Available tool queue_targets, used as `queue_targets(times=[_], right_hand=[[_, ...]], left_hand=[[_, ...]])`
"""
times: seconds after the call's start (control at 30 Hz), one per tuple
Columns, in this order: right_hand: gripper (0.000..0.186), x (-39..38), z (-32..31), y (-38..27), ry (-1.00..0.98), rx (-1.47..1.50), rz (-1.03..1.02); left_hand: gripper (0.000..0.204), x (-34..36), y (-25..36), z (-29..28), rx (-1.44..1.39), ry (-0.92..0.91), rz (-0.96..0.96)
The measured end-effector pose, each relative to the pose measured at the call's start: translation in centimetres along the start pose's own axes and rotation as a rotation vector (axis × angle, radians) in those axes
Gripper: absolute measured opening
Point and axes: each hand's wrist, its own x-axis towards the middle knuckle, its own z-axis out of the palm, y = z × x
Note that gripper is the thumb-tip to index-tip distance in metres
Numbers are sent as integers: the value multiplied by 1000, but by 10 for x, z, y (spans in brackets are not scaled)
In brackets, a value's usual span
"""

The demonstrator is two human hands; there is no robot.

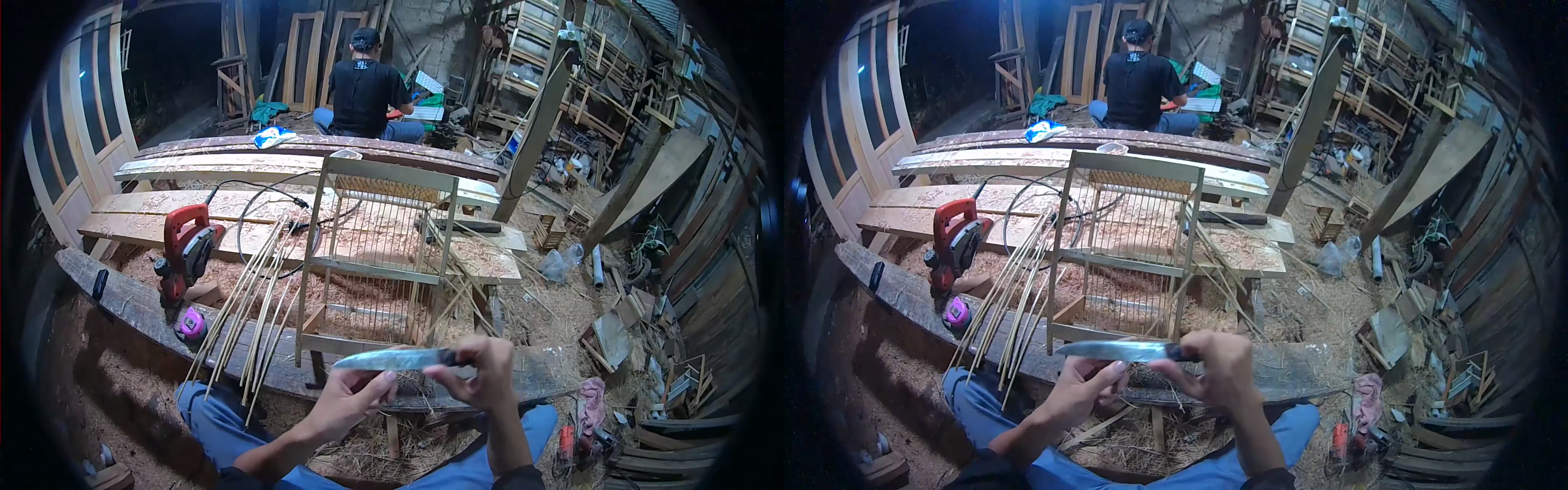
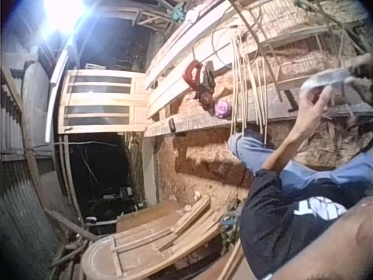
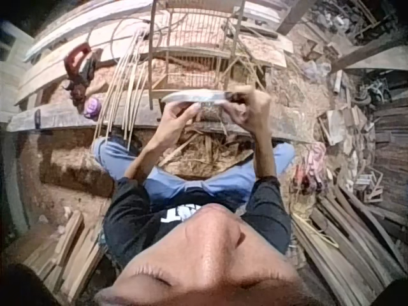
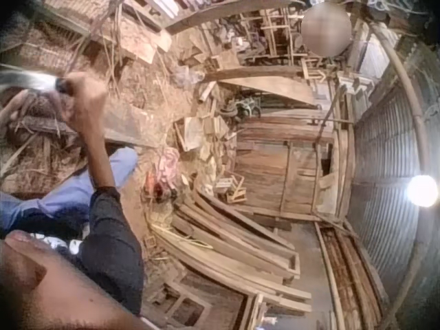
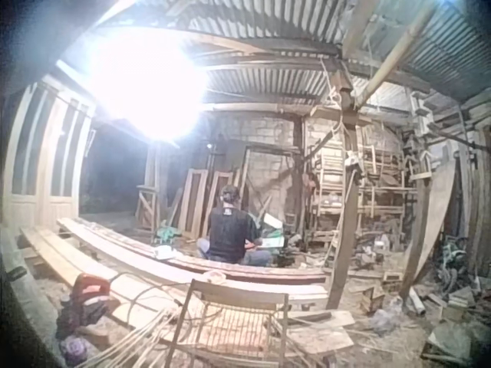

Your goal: The person assembles a small wooden cage by hand, inserting thin bamboo rods into a frame and using a knife to shave and trim the wooden components.

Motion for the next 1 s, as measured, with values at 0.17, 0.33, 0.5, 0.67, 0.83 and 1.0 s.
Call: queue_targets(times=[0.17, 0.33, 0.5, 0.67, 0.83, 1.0], right_hand=[[44, 3, 9, -17, -134, 1, -30], [42, 2, 12, -19, -149, -18, -49], [43, 4, 6, -15, -80, 15, -89], [45, 3, 0, -19, -41, -10, -90], [54, 7, -1, -37, 32, -40, -125], [54, 19, -6, -45, 35, -61, -63]], left_hand=[[39, -2, -5, 3, -60, -30, -15], [40, -4, -11, -5, -35, -38, 22], [36, -20, 1, 6, -97, -6, -6], [14, -42, 5, 6, -138, 129, 87], [11, -70, 22, 17, -161, 184, 86], [11, -77, 38, 17, -223, 178, 208]])
